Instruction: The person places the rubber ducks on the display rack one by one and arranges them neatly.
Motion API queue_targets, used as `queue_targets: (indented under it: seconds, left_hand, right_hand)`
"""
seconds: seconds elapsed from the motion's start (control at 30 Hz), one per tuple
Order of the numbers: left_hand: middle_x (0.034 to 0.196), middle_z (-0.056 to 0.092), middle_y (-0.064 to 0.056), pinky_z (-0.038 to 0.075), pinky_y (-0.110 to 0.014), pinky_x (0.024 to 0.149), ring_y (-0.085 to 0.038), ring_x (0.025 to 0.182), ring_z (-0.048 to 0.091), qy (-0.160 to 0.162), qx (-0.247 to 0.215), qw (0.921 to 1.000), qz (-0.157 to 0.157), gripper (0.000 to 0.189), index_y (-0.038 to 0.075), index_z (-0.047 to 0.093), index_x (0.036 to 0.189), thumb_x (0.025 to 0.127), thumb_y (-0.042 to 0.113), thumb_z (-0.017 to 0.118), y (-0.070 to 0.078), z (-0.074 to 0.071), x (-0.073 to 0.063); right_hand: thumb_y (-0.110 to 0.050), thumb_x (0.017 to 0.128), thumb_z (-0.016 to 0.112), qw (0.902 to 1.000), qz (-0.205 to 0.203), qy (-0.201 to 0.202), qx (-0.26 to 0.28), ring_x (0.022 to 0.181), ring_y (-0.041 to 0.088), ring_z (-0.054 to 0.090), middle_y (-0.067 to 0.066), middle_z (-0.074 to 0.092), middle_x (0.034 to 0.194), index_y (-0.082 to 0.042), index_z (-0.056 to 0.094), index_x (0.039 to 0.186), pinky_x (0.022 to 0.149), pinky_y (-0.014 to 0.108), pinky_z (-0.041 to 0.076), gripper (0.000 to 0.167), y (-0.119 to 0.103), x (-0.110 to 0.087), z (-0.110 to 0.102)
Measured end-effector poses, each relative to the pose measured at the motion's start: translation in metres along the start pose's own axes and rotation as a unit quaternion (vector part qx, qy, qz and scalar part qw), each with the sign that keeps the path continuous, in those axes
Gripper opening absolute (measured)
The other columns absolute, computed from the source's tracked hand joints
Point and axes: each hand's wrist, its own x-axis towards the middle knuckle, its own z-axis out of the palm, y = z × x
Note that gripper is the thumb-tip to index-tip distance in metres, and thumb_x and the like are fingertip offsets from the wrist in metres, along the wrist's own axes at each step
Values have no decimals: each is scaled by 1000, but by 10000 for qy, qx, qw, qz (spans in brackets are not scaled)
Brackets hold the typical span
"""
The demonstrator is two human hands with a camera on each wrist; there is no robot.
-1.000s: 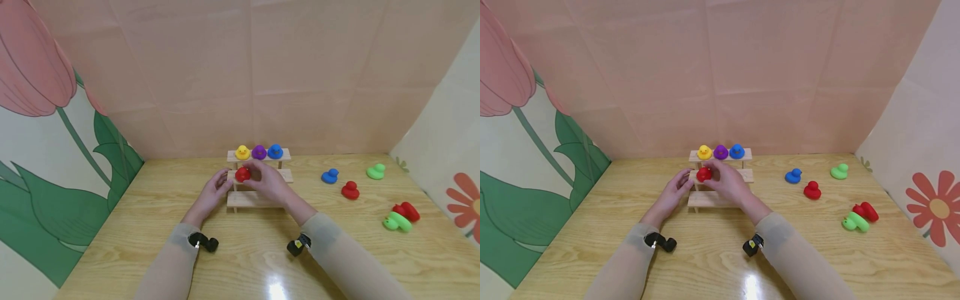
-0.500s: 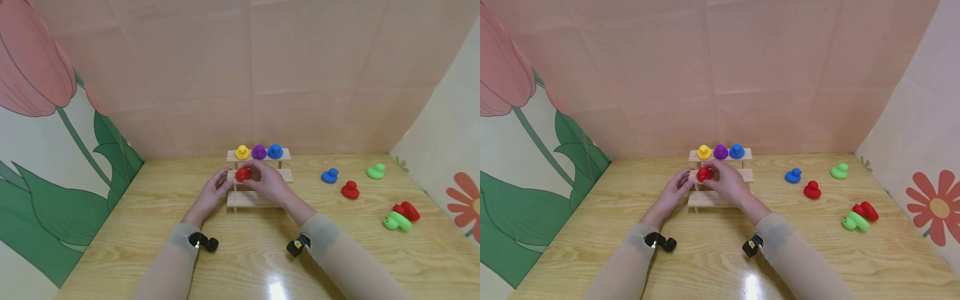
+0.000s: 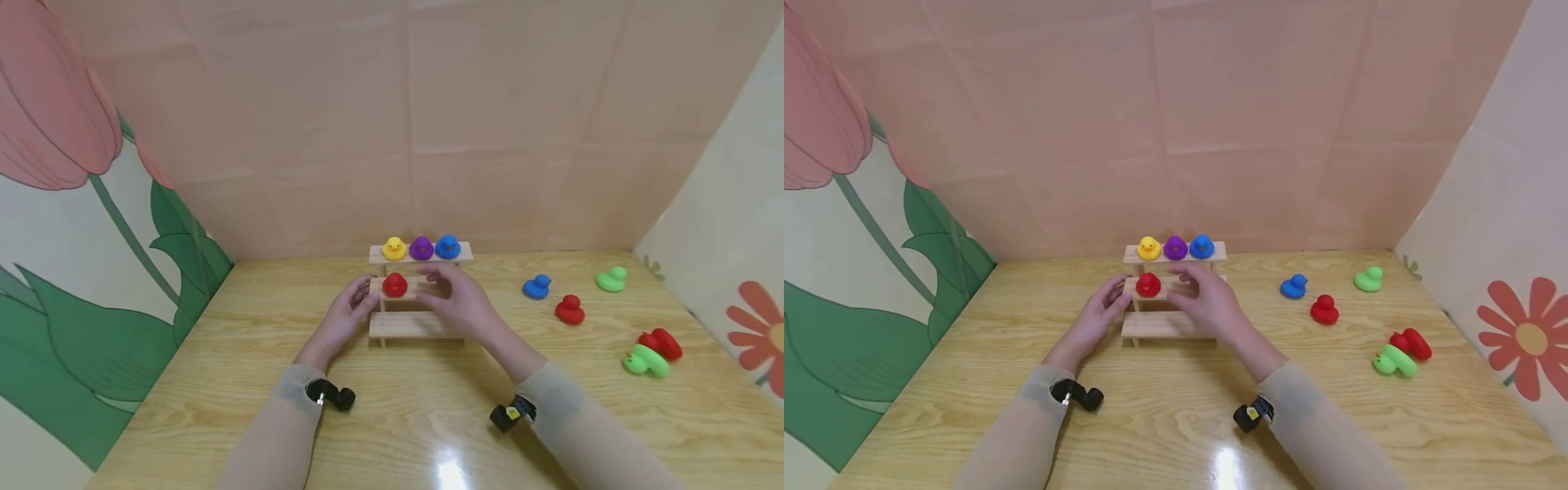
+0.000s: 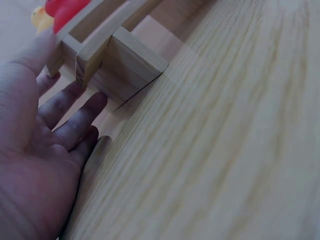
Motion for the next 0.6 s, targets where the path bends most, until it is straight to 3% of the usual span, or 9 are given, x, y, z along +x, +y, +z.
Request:
queue_targets:
  seconds: [0.23, 0.47, 0.6]
  left_hand:
    - [161, 57, -14, 42, -53, 125, -33, 147, 56, -1, -85, 10000, -24, 73, 17, 43, 170, 110, 51, 67, 1, 0, 0]
    - [163, 56, -14, 40, -55, 126, -34, 150, 52, 20, 4, 10000, -87, 78, 19, 43, 170, 108, 58, 67, 0, -1, -1]
    - [162, 57, -14, 40, -55, 125, -34, 149, 53, 18, -38, 10000, -52, 74, 22, 44, 169, 108, 57, 67, 1, 2, -1]
  right_hand:
    - [-26, 102, 84, 9992, 42, 323, 215, 131, 31, 64, 5, 69, 140, -16, 67, 146, 114, 59, 52, 48, 14, -19, -30]
    - [-23, 103, 84, 9971, -236, 720, 85, 127, 36, 66, 11, 70, 138, -8, 68, 142, 115, 60, 50, 44, 31, -25, -56]
    - [-24, 104, 83, 9967, -42, 815, -7, 128, 37, 65, 14, 69, 140, -6, 66, 144, 115, 61, 49, 47, 38, -28, -71]
